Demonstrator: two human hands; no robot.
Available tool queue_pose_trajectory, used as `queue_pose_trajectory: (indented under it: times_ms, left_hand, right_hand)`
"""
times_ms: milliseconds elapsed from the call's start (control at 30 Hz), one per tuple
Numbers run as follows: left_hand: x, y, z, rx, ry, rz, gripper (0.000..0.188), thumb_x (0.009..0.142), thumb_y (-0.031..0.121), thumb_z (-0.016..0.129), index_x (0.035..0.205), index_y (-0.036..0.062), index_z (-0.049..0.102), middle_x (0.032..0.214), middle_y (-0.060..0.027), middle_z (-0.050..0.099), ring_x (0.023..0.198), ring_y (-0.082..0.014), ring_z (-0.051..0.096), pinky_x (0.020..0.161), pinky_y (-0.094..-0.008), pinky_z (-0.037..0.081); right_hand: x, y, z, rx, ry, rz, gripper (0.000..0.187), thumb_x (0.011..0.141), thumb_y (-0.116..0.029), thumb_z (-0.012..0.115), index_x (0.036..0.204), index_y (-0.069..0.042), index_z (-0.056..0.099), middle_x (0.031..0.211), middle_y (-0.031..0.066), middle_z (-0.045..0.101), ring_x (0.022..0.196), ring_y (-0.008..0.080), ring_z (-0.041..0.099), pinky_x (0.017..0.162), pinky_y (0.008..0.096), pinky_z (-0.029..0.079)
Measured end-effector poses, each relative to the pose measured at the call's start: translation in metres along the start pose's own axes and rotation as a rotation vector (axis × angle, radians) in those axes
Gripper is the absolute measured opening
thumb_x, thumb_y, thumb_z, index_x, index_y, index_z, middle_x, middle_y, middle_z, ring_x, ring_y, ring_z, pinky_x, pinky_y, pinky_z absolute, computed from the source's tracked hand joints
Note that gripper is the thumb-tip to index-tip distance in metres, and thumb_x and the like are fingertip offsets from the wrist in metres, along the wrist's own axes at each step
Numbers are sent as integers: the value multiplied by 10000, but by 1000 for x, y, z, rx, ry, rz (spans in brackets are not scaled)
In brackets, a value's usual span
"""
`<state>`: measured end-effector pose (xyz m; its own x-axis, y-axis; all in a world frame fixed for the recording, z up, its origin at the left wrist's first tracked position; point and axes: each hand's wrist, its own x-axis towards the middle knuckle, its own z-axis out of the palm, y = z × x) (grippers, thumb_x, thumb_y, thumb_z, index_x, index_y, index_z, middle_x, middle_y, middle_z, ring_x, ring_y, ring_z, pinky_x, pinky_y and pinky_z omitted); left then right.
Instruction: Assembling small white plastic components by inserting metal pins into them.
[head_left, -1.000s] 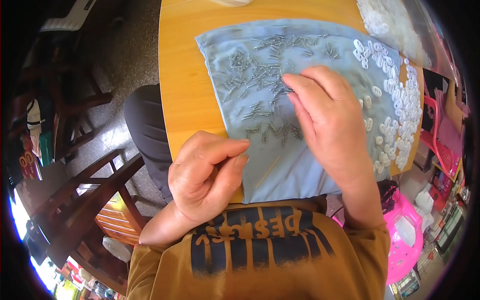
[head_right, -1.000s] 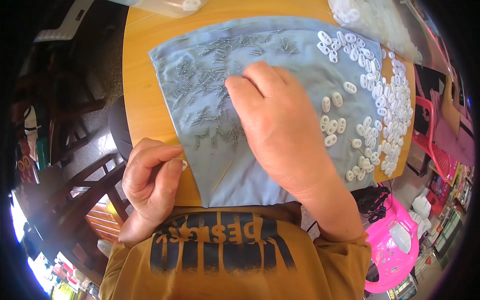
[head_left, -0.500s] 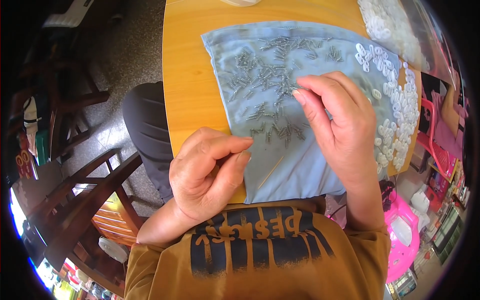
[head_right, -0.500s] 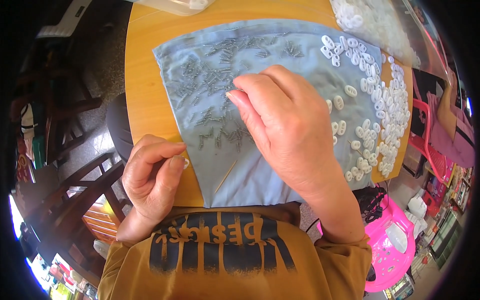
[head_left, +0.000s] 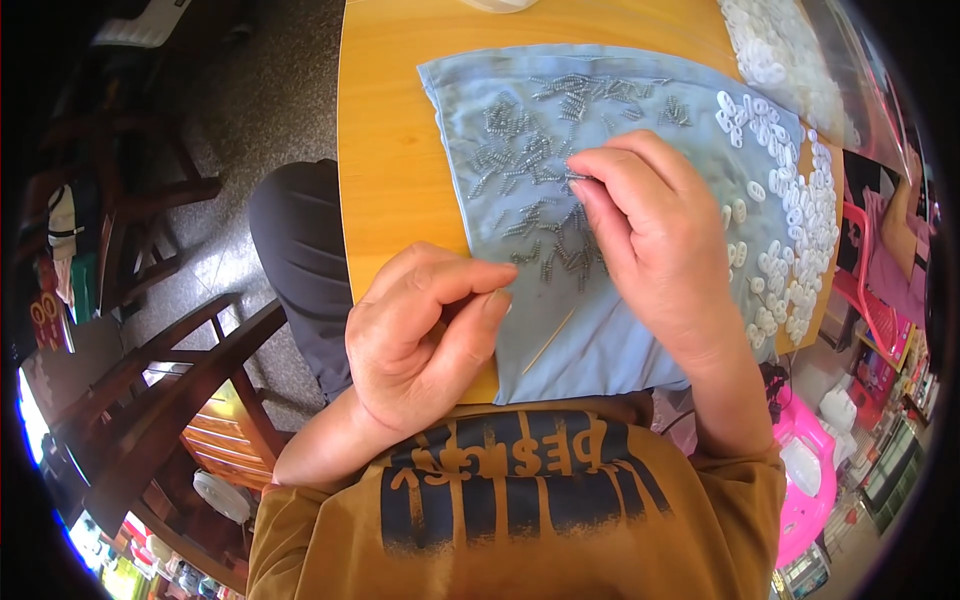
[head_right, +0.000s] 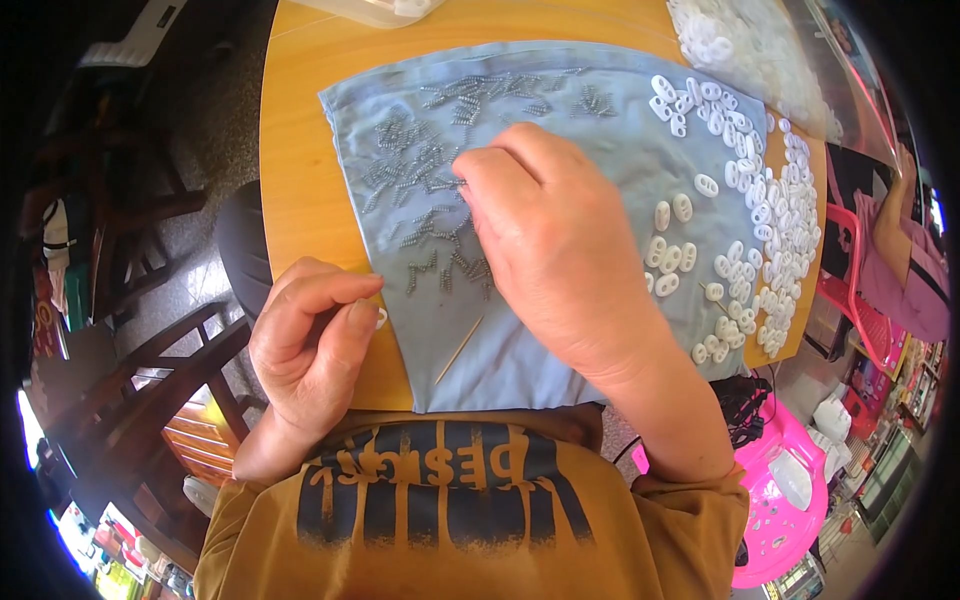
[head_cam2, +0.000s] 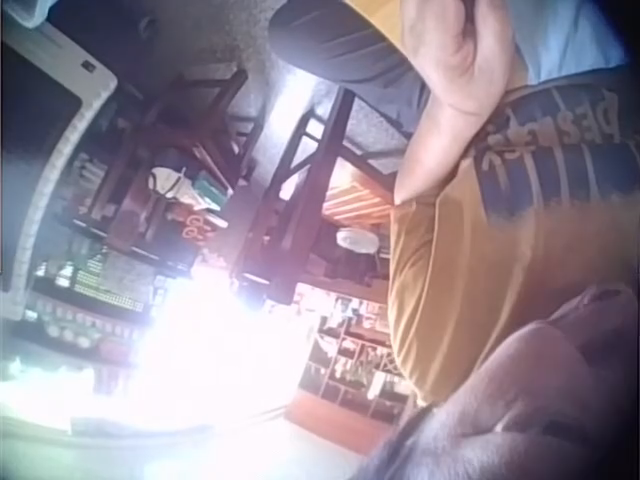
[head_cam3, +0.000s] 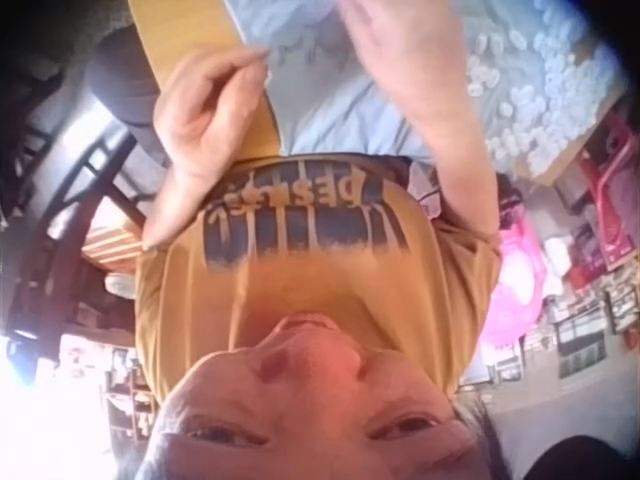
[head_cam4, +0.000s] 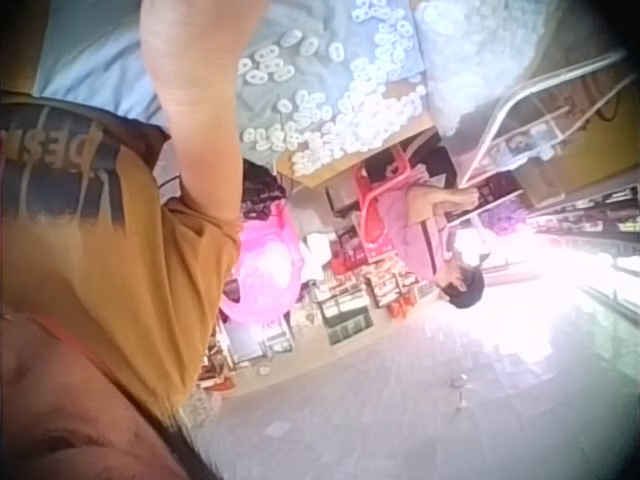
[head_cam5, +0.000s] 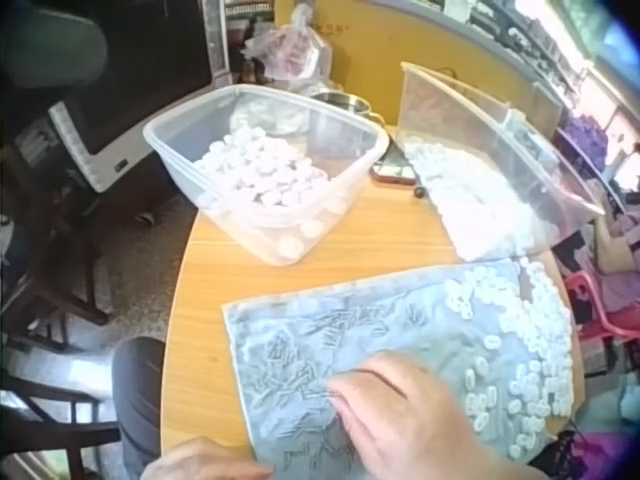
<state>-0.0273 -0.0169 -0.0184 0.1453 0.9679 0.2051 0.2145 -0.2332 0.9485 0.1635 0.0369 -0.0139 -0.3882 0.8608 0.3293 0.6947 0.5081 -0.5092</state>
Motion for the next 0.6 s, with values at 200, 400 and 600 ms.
queue_pose_trajectory:
  times_ms: [200,400,600]
  left_hand:
    - [1,-2,0,-34,3,-10,185,721,-77,637,895,-15,638,717,-56,576,596,-124,517,516,-220,394]
    - [0,-2,-1,-49,6,-12,186,719,-75,639,896,-18,638,719,-59,576,597,-128,518,519,-222,400]
    - [1,-3,0,-36,-9,-18,190,716,-74,644,897,-17,639,723,-63,577,595,-130,520,515,-226,404]
  right_hand:
    - [-4,0,-7,5,-4,70,137,723,-32,660,830,-17,576,742,85,522,664,274,530,580,357,438]
    - [-20,-11,-25,-199,-236,-33,621,759,-282,662,1292,-48,444,1330,173,388,1176,366,410,947,428,349]
    - [-26,-18,-13,-154,-434,49,855,634,-389,709,1333,-29,374,1427,155,283,1308,312,293,1061,467,202]
